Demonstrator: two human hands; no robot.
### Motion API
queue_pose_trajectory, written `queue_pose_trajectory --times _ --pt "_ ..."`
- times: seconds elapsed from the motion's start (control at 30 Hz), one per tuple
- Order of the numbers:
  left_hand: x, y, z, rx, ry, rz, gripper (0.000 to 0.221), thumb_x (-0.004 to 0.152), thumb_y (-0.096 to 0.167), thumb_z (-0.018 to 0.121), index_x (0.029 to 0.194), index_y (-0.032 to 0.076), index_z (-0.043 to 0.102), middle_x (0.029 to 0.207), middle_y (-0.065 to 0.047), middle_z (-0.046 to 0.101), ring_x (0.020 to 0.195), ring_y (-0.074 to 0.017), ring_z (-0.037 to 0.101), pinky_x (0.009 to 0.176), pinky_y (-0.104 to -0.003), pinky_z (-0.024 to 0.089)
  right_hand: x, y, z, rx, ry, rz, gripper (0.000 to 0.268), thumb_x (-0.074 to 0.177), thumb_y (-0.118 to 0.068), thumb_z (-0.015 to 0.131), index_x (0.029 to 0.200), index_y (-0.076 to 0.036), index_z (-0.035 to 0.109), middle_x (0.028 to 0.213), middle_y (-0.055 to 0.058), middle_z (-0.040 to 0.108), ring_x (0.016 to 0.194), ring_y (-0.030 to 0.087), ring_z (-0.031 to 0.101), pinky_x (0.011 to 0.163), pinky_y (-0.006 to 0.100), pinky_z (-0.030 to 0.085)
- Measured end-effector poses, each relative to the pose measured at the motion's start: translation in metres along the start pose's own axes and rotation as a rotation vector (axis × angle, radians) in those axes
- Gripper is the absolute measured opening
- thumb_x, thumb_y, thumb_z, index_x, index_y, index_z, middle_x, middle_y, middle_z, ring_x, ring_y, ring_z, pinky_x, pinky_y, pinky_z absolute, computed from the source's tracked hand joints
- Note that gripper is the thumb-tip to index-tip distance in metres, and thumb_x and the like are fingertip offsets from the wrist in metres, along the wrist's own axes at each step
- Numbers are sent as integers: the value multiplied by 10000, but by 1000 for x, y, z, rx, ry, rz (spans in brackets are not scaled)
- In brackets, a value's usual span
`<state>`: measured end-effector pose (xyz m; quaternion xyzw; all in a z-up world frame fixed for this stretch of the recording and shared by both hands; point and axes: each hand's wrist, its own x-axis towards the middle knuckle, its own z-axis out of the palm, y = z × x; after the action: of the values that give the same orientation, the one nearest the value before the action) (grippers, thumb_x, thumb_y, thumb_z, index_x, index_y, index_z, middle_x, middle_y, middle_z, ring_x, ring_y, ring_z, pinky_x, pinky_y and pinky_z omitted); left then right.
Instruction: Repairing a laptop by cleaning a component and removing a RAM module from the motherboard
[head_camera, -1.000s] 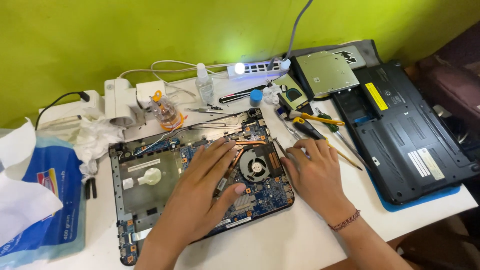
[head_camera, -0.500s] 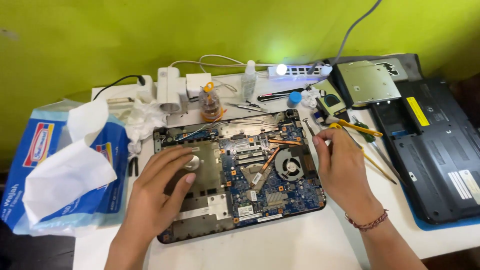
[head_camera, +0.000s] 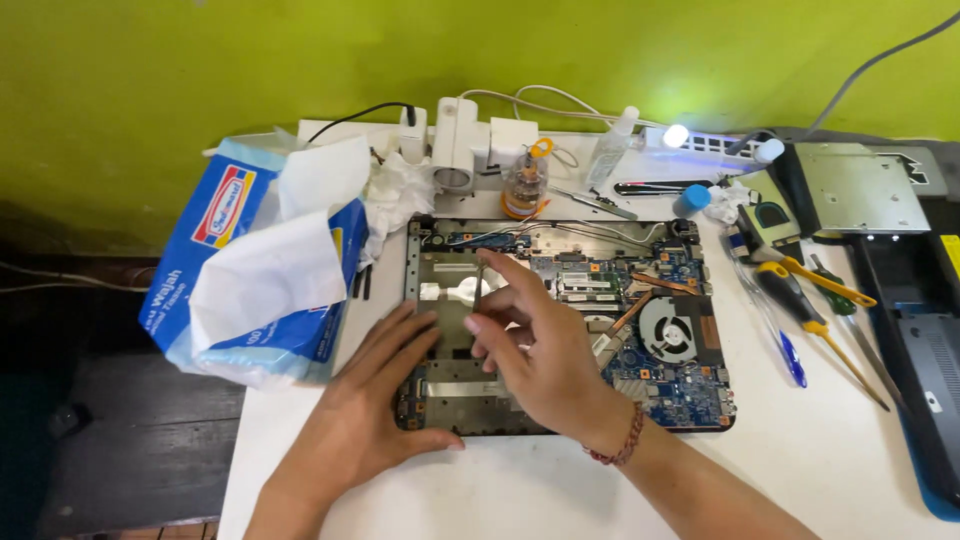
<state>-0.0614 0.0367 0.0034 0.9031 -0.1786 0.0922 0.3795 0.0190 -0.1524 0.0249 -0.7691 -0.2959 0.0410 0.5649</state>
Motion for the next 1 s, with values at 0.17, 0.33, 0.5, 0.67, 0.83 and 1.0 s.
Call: queue_pose_trajectory --times 0.17,0.33,0.5,0.67,0.83,1.0 --pt "-20 -1 3 38 21 -24 930 647 421 854 1349 -18 430 1463 -169 394 1407 -355 295 1123 -480 292 -9 1 29 37 -59 -67 496 927 -122 568 1376 -65 365 781 83 662 657 149 670 630 237 621" --pt "-25 -7 10 105 85 1 842 659 371 873 1290 -34 487 1418 -180 451 1357 -360 384 1098 -473 355 -19 12 40 7 -58 -139 484 928 -123 585 1363 -67 379 823 94 677 714 159 681 734 249 608" --pt "-25 -7 12 115 154 47 795 655 381 870 1224 -61 533 1357 -202 508 1310 -372 444 1062 -464 410 -22 17 42 -37 -84 -256 482 919 -62 605 1344 -63 378 804 81 657 715 156 691 733 243 625" --pt "-27 -9 13 146 175 56 796 642 359 874 1224 -51 519 1334 -214 522 1267 -387 485 1024 -468 442 -24 20 44 -99 -97 -298 476 925 -76 608 1340 -54 376 822 83 657 742 159 678 736 250 610" --pt "-27 -9 15 126 205 65 804 637 339 877 1224 -61 499 1327 -218 516 1218 -401 521 1001 -475 464 -26 21 44 -162 -118 -283 467 918 -100 621 1325 -71 393 855 73 671 783 161 690 772 257 587" --pt "-26 -11 16 125 203 60 793 637 343 865 1228 -38 499 1329 -202 516 1221 -373 523 984 -456 471 -27 22 45 -133 -110 -304 450 918 -64 615 1307 -50 389 821 74 649 763 157 676 762 252 574"
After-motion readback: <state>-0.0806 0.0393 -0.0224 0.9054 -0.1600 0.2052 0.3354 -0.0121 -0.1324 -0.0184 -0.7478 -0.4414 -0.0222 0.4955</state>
